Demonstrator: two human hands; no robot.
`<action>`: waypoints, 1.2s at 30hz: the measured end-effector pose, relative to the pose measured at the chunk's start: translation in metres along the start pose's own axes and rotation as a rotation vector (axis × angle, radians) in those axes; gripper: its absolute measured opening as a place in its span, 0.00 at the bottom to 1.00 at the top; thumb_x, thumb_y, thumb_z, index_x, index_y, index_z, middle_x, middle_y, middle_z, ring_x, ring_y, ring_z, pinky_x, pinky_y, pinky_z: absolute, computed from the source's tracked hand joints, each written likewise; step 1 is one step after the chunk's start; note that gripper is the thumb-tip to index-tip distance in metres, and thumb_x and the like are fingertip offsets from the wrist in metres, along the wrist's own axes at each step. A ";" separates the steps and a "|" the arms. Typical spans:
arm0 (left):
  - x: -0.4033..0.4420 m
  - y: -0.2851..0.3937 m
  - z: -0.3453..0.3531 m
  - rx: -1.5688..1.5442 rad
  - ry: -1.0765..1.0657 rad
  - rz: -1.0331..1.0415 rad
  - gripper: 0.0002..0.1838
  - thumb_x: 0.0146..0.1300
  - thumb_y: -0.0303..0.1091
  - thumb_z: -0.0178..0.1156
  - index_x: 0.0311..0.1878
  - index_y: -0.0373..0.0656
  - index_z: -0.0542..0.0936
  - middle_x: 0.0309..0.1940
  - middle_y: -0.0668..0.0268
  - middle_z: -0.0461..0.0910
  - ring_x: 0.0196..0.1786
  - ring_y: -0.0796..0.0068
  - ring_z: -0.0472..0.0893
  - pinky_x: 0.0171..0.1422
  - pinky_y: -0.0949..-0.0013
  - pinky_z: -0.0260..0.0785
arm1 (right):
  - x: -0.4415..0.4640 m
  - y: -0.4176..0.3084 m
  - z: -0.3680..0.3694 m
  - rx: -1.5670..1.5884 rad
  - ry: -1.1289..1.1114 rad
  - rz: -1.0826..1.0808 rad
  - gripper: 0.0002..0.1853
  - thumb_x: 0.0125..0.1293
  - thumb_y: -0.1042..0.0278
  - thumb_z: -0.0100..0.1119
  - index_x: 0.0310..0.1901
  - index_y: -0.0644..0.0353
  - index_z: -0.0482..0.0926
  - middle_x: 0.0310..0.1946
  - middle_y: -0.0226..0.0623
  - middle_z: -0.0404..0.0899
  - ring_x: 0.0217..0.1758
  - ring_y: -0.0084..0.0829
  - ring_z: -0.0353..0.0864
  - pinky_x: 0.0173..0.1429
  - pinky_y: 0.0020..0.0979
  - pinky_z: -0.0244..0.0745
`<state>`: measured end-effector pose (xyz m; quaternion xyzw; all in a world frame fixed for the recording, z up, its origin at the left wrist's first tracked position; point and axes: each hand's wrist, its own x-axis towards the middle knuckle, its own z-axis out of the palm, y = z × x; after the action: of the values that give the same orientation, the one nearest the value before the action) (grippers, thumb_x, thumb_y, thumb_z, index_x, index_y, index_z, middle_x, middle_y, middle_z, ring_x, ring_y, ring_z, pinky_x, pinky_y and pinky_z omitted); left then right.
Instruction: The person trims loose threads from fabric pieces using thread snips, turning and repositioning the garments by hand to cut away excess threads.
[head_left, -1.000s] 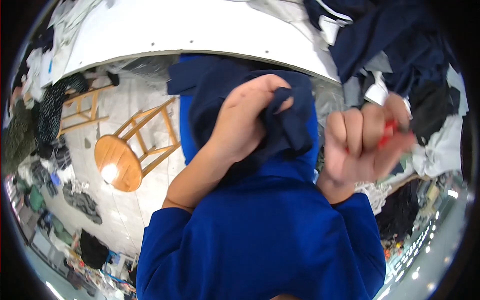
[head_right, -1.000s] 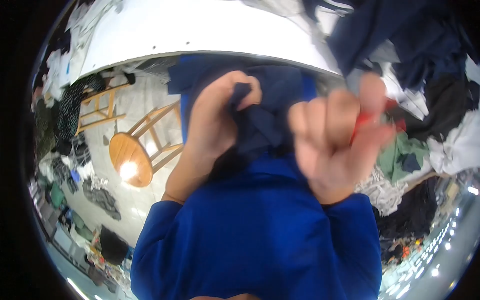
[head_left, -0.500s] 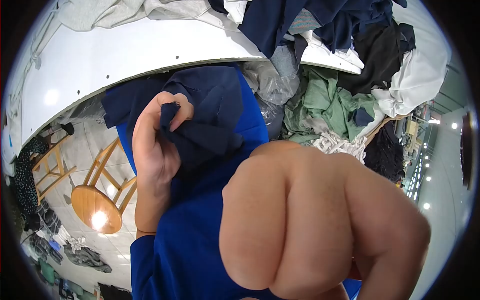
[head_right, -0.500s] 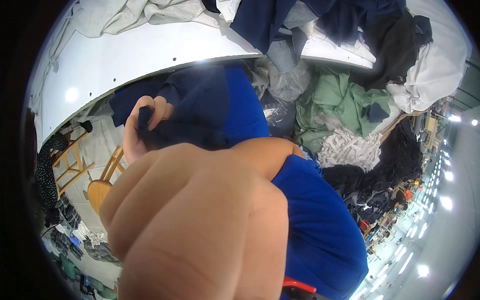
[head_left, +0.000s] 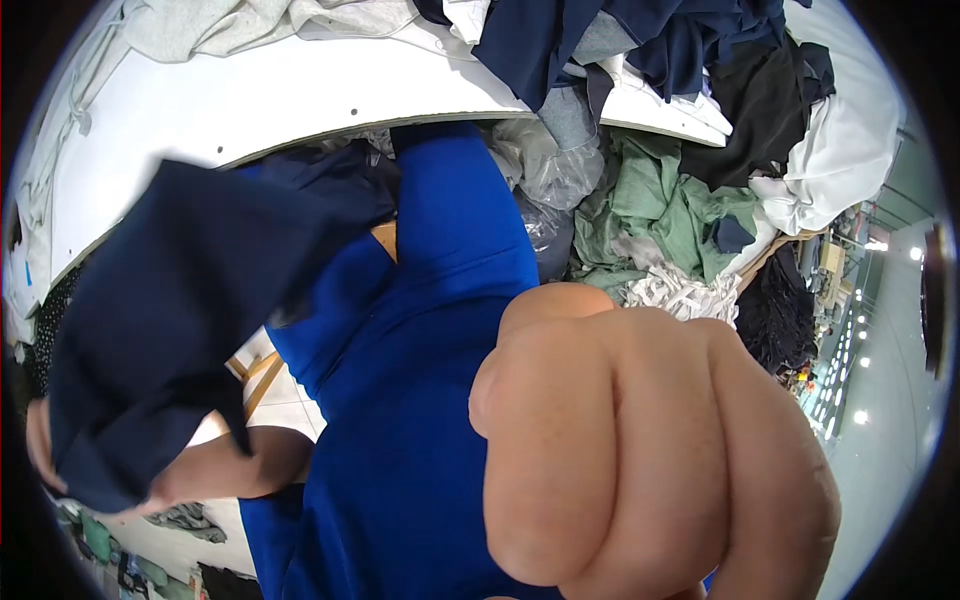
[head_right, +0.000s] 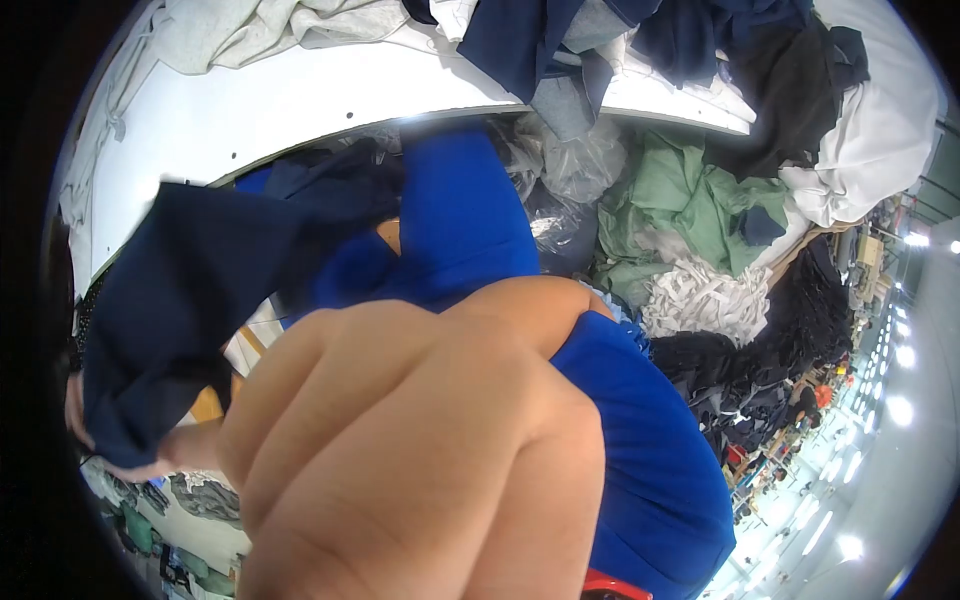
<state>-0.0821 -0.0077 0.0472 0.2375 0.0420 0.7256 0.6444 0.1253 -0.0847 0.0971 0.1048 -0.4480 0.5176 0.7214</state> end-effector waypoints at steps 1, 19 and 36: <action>-0.001 0.005 -0.001 0.052 0.001 0.031 0.06 0.61 0.32 0.53 0.34 0.48 0.65 0.25 0.72 0.65 0.29 0.81 0.63 0.38 0.76 0.59 | 0.001 0.000 0.000 0.006 0.001 -0.002 0.14 0.70 0.59 0.46 0.46 0.60 0.73 0.25 0.35 0.71 0.14 0.15 0.60 0.23 0.18 0.57; -0.043 0.091 -0.012 0.517 0.061 0.433 0.08 0.61 0.30 0.53 0.39 0.40 0.65 0.30 0.64 0.67 0.31 0.76 0.68 0.38 0.74 0.63 | 0.011 0.066 -0.009 -0.033 0.321 0.119 0.18 0.73 0.60 0.40 0.48 0.67 0.75 0.32 0.44 0.79 0.16 0.15 0.64 0.23 0.17 0.60; -0.099 0.170 0.031 0.873 0.071 0.936 0.12 0.61 0.29 0.52 0.43 0.33 0.64 0.34 0.57 0.70 0.33 0.71 0.72 0.38 0.72 0.68 | -0.145 0.122 -0.040 -0.693 -0.504 1.204 0.21 0.72 0.56 0.43 0.60 0.58 0.70 0.45 0.36 0.79 0.45 0.23 0.75 0.52 0.25 0.68</action>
<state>-0.2191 -0.1385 0.1083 0.4469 0.2468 0.8539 0.1014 0.0349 -0.1009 -0.0731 -0.2774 -0.7178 0.6130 0.1793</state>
